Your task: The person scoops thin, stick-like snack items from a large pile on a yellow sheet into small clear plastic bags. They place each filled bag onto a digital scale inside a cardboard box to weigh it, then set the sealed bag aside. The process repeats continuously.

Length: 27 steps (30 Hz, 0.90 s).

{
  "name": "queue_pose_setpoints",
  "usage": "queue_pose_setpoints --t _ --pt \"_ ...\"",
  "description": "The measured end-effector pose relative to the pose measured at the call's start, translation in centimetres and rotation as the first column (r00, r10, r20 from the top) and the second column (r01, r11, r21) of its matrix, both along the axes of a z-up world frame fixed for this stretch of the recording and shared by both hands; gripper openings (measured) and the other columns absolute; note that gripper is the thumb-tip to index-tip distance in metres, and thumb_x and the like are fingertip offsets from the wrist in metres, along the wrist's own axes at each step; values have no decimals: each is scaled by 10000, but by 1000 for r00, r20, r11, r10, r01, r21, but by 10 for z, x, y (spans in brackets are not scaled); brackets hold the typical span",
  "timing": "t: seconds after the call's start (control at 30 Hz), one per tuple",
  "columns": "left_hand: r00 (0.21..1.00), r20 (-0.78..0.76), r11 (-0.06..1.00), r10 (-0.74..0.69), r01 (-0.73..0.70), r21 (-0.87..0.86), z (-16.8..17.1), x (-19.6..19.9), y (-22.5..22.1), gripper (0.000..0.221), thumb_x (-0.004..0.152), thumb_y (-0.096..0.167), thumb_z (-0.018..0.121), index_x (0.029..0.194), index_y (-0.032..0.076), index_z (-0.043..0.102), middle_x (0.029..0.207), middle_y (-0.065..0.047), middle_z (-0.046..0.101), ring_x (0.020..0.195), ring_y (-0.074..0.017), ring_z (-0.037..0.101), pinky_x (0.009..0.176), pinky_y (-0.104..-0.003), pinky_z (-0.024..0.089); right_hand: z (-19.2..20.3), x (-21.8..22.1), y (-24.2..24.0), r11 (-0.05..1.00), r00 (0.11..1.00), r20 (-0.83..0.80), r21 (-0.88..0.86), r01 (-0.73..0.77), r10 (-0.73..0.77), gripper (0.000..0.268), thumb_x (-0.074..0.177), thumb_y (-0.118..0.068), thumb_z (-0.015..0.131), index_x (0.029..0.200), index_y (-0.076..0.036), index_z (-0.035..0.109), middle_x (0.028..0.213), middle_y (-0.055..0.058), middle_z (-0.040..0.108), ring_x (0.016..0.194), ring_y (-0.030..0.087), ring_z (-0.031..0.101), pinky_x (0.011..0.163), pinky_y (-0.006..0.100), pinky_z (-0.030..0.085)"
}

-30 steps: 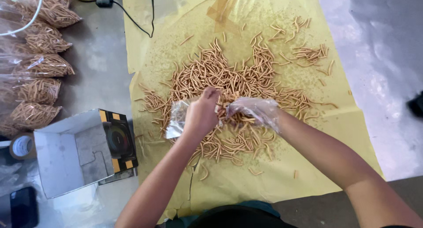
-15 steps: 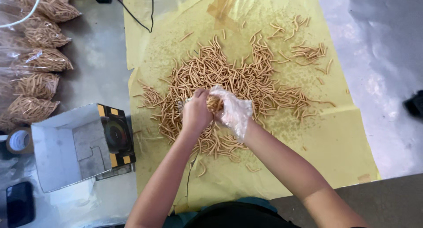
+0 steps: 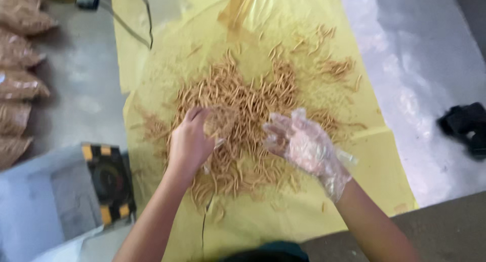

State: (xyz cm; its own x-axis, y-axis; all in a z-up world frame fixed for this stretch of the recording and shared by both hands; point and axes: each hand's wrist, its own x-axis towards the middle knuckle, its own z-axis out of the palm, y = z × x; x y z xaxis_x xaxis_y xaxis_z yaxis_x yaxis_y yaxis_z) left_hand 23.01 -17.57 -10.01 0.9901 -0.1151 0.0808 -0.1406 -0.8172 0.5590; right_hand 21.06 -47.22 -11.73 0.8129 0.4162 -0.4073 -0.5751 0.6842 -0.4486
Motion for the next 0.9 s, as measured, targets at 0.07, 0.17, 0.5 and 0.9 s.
queue_pose_setpoints --t 0.07,0.17,0.5,0.9 --pt "999 7 999 -33 32 33 -3 9 10 553 783 155 767 1311 63 631 1364 -119 597 1018 -376 689 842 -467 572 -41 9 -11 968 995 78 -247 -37 58 646 1063 -333 648 1617 -111 402 1381 141 601 1128 246 586 1038 511 411" --pt "982 -182 997 -40 52 65 -9 -1 12 538 915 259 753 1365 29 567 1412 -150 537 917 -344 711 834 -475 569 -86 38 -23 461 936 24 -875 -150 351 1089 699 -507 776 1562 -203 187 1401 276 572 1317 366 559 1140 525 418" --pt "992 -110 989 -70 54 -141 -8 -16 -4 495 787 -42 610 1264 77 662 1256 -110 626 1140 -334 630 957 -439 536 -87 155 77 -394 768 -430 -884 -252 474 1212 658 -875 605 1638 -323 155 1718 161 -31 1557 439 122 1241 547 224" --pt "997 -80 997 18 -11 77 -23 3 -23 644 682 125 811 1291 83 608 1326 -111 583 1169 -341 568 972 -487 465 -203 76 69 -264 393 -203 -958 107 897 655 796 -370 739 1392 -141 597 1350 156 625 1313 346 540 1270 519 295"
